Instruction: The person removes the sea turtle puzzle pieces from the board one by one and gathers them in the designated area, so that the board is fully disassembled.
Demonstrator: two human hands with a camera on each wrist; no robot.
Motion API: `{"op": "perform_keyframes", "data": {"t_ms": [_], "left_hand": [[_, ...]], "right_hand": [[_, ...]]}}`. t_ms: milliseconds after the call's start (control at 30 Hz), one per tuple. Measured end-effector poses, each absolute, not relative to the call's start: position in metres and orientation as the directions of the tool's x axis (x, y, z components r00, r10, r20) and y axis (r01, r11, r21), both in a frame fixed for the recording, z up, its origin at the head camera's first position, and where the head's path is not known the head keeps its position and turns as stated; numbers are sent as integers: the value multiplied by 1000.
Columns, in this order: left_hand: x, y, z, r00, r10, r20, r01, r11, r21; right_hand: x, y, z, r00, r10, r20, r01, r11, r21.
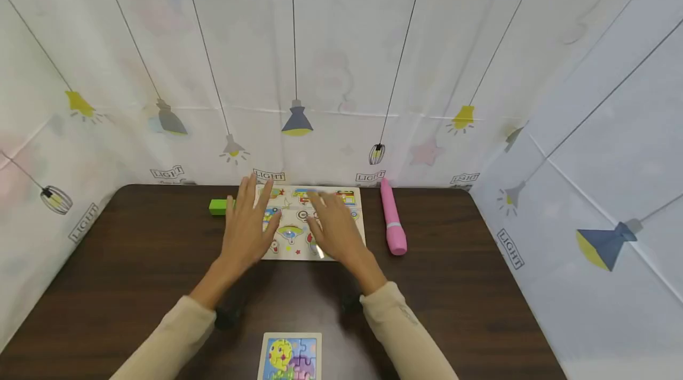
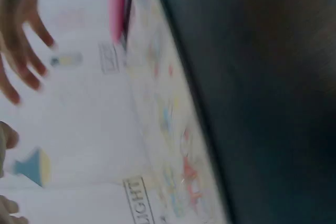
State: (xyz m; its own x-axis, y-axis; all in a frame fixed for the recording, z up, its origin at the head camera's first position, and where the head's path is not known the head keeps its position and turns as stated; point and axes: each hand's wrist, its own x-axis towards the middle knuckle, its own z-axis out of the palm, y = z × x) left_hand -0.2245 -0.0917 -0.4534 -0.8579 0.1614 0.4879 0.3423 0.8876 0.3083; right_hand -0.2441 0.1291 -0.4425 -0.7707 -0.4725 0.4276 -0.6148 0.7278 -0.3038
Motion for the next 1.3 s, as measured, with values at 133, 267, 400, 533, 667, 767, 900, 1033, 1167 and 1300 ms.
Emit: {"op": "perform_keyframes", "data": {"t_ms": [133,267,400,533,667,767,900,1033,1167,1300], "left_hand": [[-145,-101,-475,-790,282,544,497,815,298],[-77,-110,-496,-772,421,476,578,776,252],[-36,-118,-512,-805,512,299,589,751,298],[-23,-120,-525,-821,570,28,526,737,424],[-18,-119,-538,-807,583,-95,504,764,404],[-13,-120,-546,-804,590,-69,539,773,335],[-9,-119,-552,-803,596,-5,573,773,272],[-9,-118,-554,-802,597,21,583,773,249],[-8,-117,-554,-810,586,4,567,782,260],[-6,-118,-553,-821,570,-27,543,794,272]], "right_hand": [[-194,131,-458,-667,-674,317,-742,562,-366],[-160,130,-475,-546,-823,158,-794,448,-412],[-144,124,-484,-432,-900,57,-821,367,-438],[-137,119,-488,-357,-934,-21,-861,338,-379],[-132,115,-492,-298,-953,-63,-894,301,-332],[-130,113,-496,-268,-961,-72,-907,277,-316],[-132,111,-499,-251,-964,-85,-919,264,-293],[-133,110,-499,-247,-964,-99,-923,265,-278],[-134,107,-500,-233,-967,-104,-934,252,-253],[-133,103,-500,-219,-969,-117,-944,241,-225]]}}
